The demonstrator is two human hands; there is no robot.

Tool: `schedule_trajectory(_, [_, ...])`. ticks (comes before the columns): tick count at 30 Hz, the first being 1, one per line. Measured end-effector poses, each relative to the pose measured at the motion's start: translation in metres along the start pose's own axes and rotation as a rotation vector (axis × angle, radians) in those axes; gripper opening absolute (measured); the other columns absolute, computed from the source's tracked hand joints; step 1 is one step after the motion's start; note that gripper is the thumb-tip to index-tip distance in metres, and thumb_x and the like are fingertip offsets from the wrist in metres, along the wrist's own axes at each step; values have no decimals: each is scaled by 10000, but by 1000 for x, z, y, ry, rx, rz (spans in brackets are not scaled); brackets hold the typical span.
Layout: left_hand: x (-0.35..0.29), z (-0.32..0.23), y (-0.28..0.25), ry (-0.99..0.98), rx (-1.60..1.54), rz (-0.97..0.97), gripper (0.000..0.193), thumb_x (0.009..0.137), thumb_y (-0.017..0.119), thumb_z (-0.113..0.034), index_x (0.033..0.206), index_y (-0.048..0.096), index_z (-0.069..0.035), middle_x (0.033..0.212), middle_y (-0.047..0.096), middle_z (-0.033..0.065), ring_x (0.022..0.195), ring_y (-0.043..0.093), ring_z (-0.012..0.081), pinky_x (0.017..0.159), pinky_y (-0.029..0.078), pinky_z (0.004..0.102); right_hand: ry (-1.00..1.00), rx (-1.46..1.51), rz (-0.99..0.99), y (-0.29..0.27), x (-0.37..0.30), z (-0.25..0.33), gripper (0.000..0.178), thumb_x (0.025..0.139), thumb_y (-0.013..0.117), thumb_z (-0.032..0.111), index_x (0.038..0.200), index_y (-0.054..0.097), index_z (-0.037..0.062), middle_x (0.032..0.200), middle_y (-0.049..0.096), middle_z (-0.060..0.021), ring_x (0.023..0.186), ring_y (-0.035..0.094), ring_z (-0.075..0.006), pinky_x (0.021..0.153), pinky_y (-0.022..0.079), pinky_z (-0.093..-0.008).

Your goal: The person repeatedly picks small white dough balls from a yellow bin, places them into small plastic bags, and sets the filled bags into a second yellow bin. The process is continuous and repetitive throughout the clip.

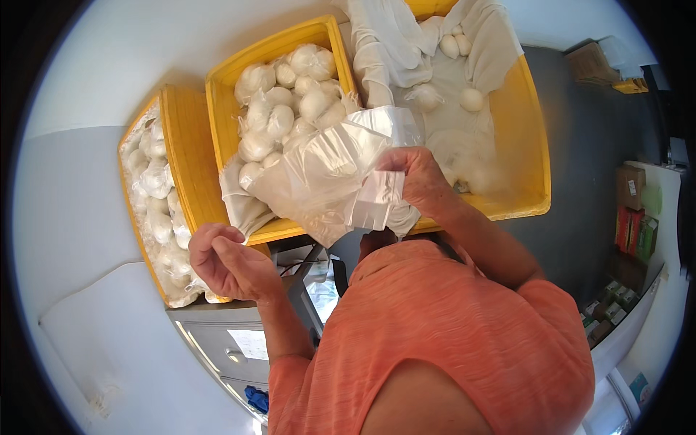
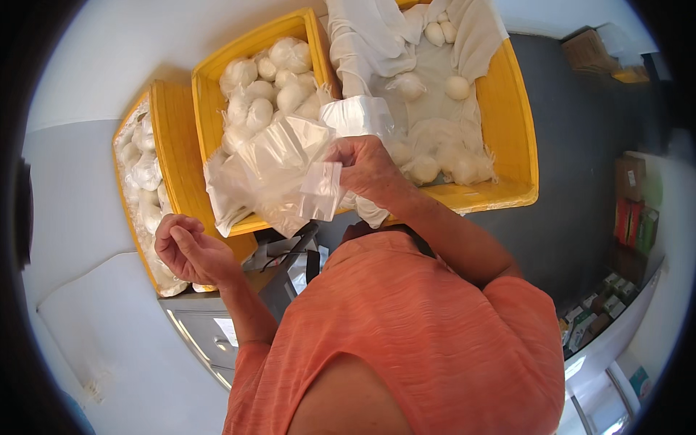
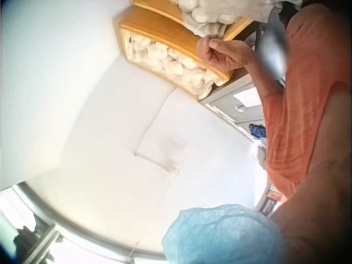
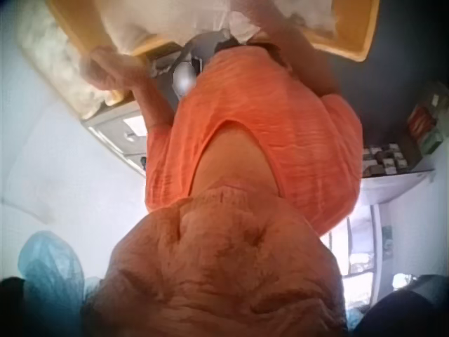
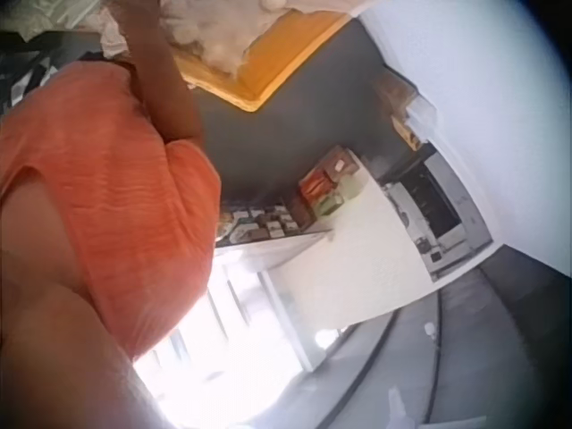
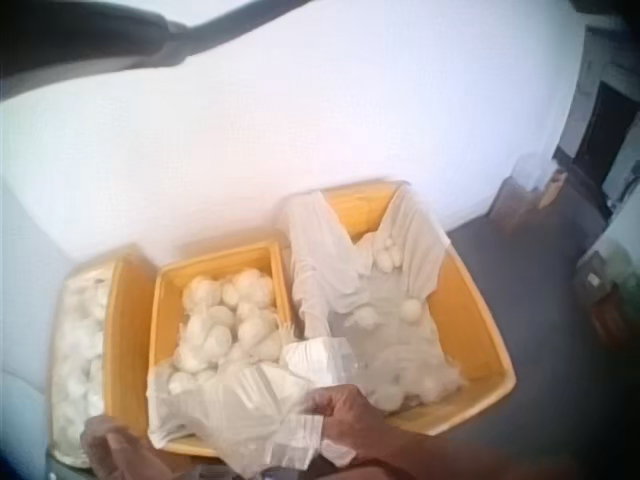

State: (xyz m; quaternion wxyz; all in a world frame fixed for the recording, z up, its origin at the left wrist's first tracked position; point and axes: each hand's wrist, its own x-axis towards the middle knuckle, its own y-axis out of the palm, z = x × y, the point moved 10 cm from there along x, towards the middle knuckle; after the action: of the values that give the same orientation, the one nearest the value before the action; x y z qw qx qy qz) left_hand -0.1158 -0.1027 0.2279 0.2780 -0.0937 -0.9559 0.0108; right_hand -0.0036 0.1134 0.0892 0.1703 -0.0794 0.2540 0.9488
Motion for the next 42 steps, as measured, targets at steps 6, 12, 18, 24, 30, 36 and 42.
schedule_trajectory(6, [-60,38,211,-336,-4,976,164,775,677,-148,823,595,-14,803,571,36,673,506,110,573,395,225,-171,-269,-185,-66,-15,19,168,718,741,92,720,598,3,650,577,-7,611,516,-55,553,444,-236])
schedule_trajectory(12, [-98,89,282,-508,-78,1055,139,754,690,-115,767,588,-21,824,577,34,693,518,114,565,397,221,-147,-605,-258,-122,-21,38,227,681,766,109,675,562,8,596,515,11,561,455,-62,509,401,-252])
schedule_trajectory(18, [-85,135,290,-517,88,820,65,695,616,-16,706,552,-19,860,595,51,666,528,98,569,433,224,-126,159,-557,-244,-15,-2,196,726,718,61,685,527,46,612,518,22,527,452,-62,476,372,-220])
schedule_trajectory(24, [-94,166,295,-286,478,881,189,713,676,-94,867,586,-31,986,587,64,790,557,146,601,439,250,-78,657,-645,-311,-6,-18,158,750,655,16,741,504,61,656,535,8,541,500,-83,479,402,-213])
schedule_trajectory(30, [-108,121,388,-100,398,904,342,683,656,-11,1006,543,-26,1076,529,160,971,538,314,793,468,380,-309,-369,-489,-241,17,33,166,762,658,22,742,496,49,622,457,43,546,409,-18,474,342,-183])
schedule_trajectory(36, [-88,184,346,-303,447,807,237,671,597,105,858,528,-23,997,564,139,829,591,255,626,506,321,49,-488,-342,-326,25,-38,201,739,721,117,863,581,40,778,566,-47,664,535,-111,571,442,-245])
schedule_trajectory(42, [-70,185,345,-365,524,786,131,714,629,55,818,610,-24,800,543,74,675,545,169,553,433,246,-4,-1686,-461,-459,93,-93,467,702,712,167,1145,567,168,1282,453,-142,1136,453,-337,872,440,-384])
